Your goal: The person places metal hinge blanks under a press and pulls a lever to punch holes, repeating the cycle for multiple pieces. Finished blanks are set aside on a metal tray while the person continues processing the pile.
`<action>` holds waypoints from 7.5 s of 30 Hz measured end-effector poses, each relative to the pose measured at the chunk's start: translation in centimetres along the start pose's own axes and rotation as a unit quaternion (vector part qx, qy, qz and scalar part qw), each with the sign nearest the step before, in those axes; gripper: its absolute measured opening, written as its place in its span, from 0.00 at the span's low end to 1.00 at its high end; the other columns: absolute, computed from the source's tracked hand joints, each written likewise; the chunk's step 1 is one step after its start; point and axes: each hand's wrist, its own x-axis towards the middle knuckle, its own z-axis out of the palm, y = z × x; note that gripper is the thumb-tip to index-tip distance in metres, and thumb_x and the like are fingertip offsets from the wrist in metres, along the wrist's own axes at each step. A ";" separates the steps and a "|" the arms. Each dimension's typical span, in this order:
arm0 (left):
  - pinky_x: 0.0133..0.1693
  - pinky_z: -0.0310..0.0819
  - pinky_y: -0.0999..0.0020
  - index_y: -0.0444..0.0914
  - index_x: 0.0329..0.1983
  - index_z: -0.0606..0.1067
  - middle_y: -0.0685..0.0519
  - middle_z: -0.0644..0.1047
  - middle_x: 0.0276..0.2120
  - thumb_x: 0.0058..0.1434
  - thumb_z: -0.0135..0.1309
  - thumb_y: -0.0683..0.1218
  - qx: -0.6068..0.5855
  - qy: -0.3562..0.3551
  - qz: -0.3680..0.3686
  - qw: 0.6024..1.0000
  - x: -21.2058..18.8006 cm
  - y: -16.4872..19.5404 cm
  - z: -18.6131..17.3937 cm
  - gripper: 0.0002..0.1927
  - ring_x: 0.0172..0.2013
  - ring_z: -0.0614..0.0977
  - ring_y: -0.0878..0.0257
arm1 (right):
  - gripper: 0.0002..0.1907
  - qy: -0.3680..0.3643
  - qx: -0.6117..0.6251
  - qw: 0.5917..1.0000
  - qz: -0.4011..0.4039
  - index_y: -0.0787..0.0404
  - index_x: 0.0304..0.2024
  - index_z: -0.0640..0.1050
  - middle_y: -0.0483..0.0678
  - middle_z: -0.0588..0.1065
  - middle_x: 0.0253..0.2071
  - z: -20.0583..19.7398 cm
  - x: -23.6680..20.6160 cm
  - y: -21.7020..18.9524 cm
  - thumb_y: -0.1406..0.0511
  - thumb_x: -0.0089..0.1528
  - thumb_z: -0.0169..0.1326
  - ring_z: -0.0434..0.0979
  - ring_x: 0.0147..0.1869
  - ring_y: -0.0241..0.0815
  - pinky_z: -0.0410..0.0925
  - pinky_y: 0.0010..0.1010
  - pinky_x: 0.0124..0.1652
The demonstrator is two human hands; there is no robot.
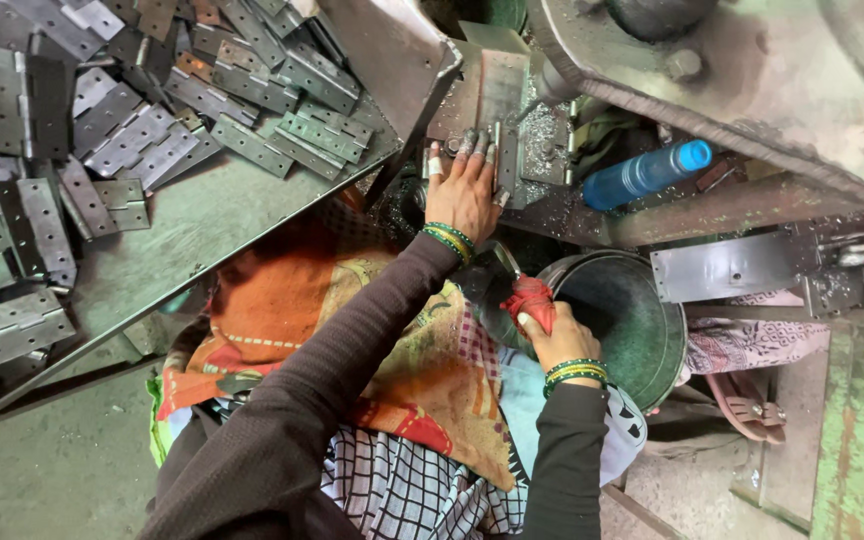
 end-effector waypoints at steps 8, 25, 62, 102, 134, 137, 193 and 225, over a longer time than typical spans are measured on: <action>0.67 0.42 0.32 0.33 0.62 0.69 0.43 0.70 0.61 0.54 0.59 0.55 0.042 -0.011 -0.005 0.999 1.0 0.7 0.6 0.35 0.63 0.70 0.46 | 0.34 0.049 0.052 0.997 0.012 0.55 0.54 0.72 0.62 0.80 0.44 6.0 -0.3 0.3 0.40 0.58 0.57 0.79 0.49 0.68 0.70 0.56 0.46; 0.68 0.41 0.31 0.33 0.60 0.70 0.44 0.71 0.60 0.55 0.60 0.54 0.038 -0.010 -0.006 0.999 0.9 0.4 0.7 0.33 0.64 0.69 0.46 | 0.32 0.028 0.031 0.999 0.020 0.55 0.50 0.74 0.63 0.80 0.41 2.6 -0.5 -0.4 0.40 0.57 0.58 0.79 0.48 0.68 0.70 0.55 0.47; 0.67 0.44 0.29 0.34 0.65 0.68 0.48 0.70 0.60 0.56 0.58 0.51 0.043 0.014 0.003 0.999 0.8 -0.6 0.6 0.34 0.65 0.68 0.49 | 0.31 0.000 0.015 0.999 -0.035 0.57 0.46 0.76 0.62 0.80 0.41 0.2 0.5 0.4 0.39 0.59 0.55 0.80 0.48 0.67 0.71 0.55 0.46; 0.68 0.41 0.32 0.33 0.66 0.67 0.45 0.69 0.63 0.60 0.54 0.51 0.047 -0.001 0.019 0.999 0.9 -1.4 1.7 0.32 0.67 0.65 0.48 | 0.34 -0.029 0.035 0.999 0.027 0.57 0.48 0.76 0.62 0.80 0.43 1.3 -0.3 -1.1 0.38 0.56 0.57 0.80 0.50 0.66 0.71 0.53 0.48; 0.69 0.39 0.35 0.35 0.66 0.67 0.44 0.68 0.65 0.60 0.53 0.52 0.062 -0.002 0.037 0.997 1.0 -1.8 2.4 0.32 0.68 0.65 0.48 | 0.35 -0.006 0.110 0.993 0.038 0.55 0.58 0.73 0.65 0.79 0.46 9.2 2.0 1.3 0.42 0.57 0.58 0.78 0.51 0.70 0.70 0.55 0.48; 0.70 0.39 0.34 0.35 0.66 0.67 0.44 0.69 0.64 0.61 0.54 0.53 0.053 -0.001 0.041 0.998 0.9 -1.9 2.3 0.31 0.68 0.65 0.47 | 0.36 -0.014 0.117 0.993 0.029 0.56 0.57 0.72 0.66 0.79 0.46 12.1 3.5 2.3 0.41 0.58 0.59 0.78 0.51 0.71 0.71 0.55 0.48; 0.68 0.56 0.40 0.35 0.69 0.68 0.44 0.67 0.69 0.68 0.41 0.44 0.084 -0.053 0.020 0.995 5.6 -3.2 4.7 0.25 0.69 0.68 0.51 | 0.32 -0.001 -0.014 1.000 -0.017 0.55 0.49 0.77 0.63 0.81 0.40 -5.5 -0.1 -3.3 0.39 0.58 0.56 0.80 0.47 0.67 0.71 0.54 0.47; 0.70 0.40 0.35 0.32 0.64 0.71 0.41 0.70 0.66 0.59 0.51 0.46 0.063 0.043 0.032 0.997 0.7 -0.7 1.4 0.28 0.65 0.71 0.50 | 0.31 0.100 0.131 0.983 -0.076 0.58 0.52 0.74 0.64 0.79 0.43 5.2 -0.1 0.2 0.42 0.60 0.54 0.78 0.47 0.69 0.69 0.56 0.43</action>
